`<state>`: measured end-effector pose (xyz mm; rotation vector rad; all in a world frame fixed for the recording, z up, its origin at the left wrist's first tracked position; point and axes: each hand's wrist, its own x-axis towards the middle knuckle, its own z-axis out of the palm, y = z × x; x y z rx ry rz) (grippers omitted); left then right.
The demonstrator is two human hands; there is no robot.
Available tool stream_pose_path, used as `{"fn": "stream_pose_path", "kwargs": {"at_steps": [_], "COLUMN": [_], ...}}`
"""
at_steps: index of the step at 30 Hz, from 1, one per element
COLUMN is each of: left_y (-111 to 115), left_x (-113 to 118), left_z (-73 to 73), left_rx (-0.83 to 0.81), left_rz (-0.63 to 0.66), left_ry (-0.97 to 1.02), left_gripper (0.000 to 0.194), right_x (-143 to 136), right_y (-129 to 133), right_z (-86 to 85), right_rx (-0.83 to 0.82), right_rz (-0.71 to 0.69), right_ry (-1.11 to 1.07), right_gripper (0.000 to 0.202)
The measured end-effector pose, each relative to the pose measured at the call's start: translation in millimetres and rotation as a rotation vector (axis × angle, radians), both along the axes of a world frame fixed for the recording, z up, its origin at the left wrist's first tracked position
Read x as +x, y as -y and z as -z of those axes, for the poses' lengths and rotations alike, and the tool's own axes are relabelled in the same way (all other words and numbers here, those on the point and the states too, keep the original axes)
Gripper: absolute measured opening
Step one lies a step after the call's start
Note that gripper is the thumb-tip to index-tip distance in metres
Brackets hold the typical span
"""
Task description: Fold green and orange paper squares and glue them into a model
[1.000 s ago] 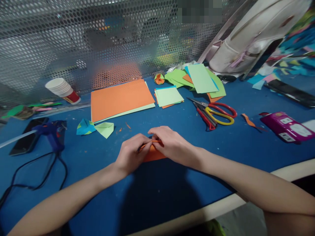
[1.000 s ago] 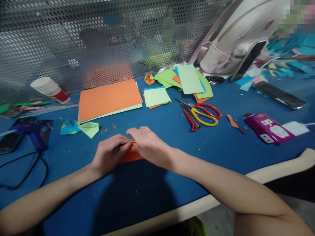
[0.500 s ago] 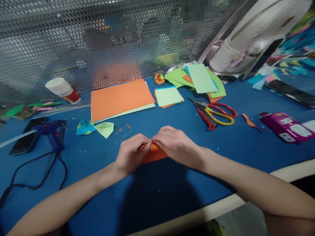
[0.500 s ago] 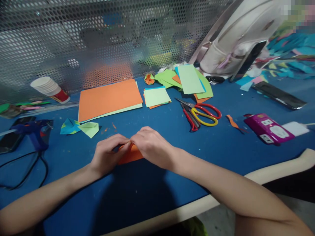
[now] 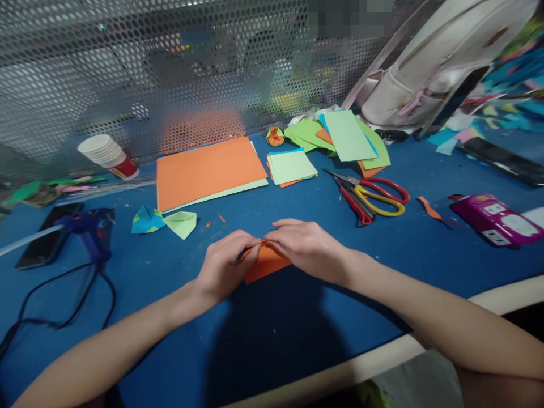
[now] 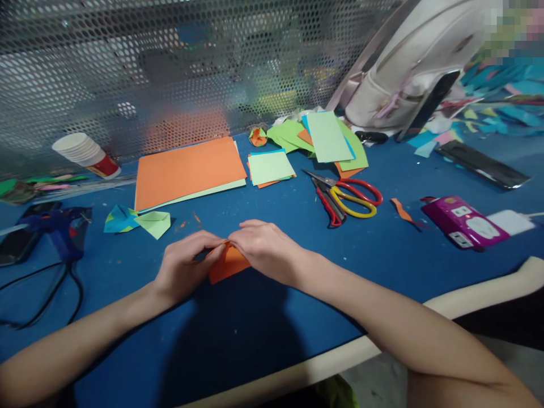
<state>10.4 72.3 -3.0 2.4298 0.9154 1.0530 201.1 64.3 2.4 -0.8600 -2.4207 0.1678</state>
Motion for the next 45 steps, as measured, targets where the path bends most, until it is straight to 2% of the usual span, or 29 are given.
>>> {"fn": "stream_pose_path", "kwargs": {"at_steps": [4,6,9,12,14,17,20,28,32,35,40,45], "left_y": [-1,-1,-2,-5,-8,-10,-9,-6,-6,-6,-6,-6], "left_x": [2,3,4,4,4,5,6,7,8,7,4,4], "left_z": [-2.4,-3.8,-5.0,-3.5,-1.0,3.4,6.5,5.1,0.6,-1.5,-1.3,-2.6], "left_rx": [-0.074,-0.193,-0.458,-0.697,-0.776,-0.8,-0.798,-0.866,-0.973,-0.971,-0.829,-0.755], "left_rz": [-0.034,-0.087,-0.21,-0.32,-0.374,-0.417,-0.418,-0.35,-0.27,-0.272,-0.287,-0.28], "left_ry": [-0.069,-0.041,0.104,0.309,0.429,0.523,0.532,0.446,0.419,0.348,0.227,0.21], "left_gripper": [0.013,0.013,0.01,0.011,0.014,0.014,0.012,0.013,0.012,0.015,0.022,0.02], "right_x": [-5,-8,-10,-9,-9,-15,-22,-19,-18,-18,-17,-17], "right_y": [2,4,5,6,7,9,10,9,8,8,7,8], "right_z": [-4.6,-6.0,-8.5,-12.4,-13.8,-10.9,-3.4,7.4,12.2,16.1,14.7,8.5], "right_rx": [0.006,0.006,-0.05,-0.286,-0.479,-0.7,-0.795,-0.623,-0.422,-0.333,-0.366,-0.495], "right_rz": [-0.002,0.028,0.163,0.296,0.336,0.352,0.347,0.377,0.331,0.287,0.294,0.308], "right_ry": [0.106,0.097,-0.095,-0.36,-0.47,-0.509,-0.504,-0.332,-0.284,-0.283,-0.292,-0.34], "right_gripper": [0.028,0.027,0.016,0.024,0.033,0.048,0.053,0.037,0.034,0.032,0.031,0.03]}}
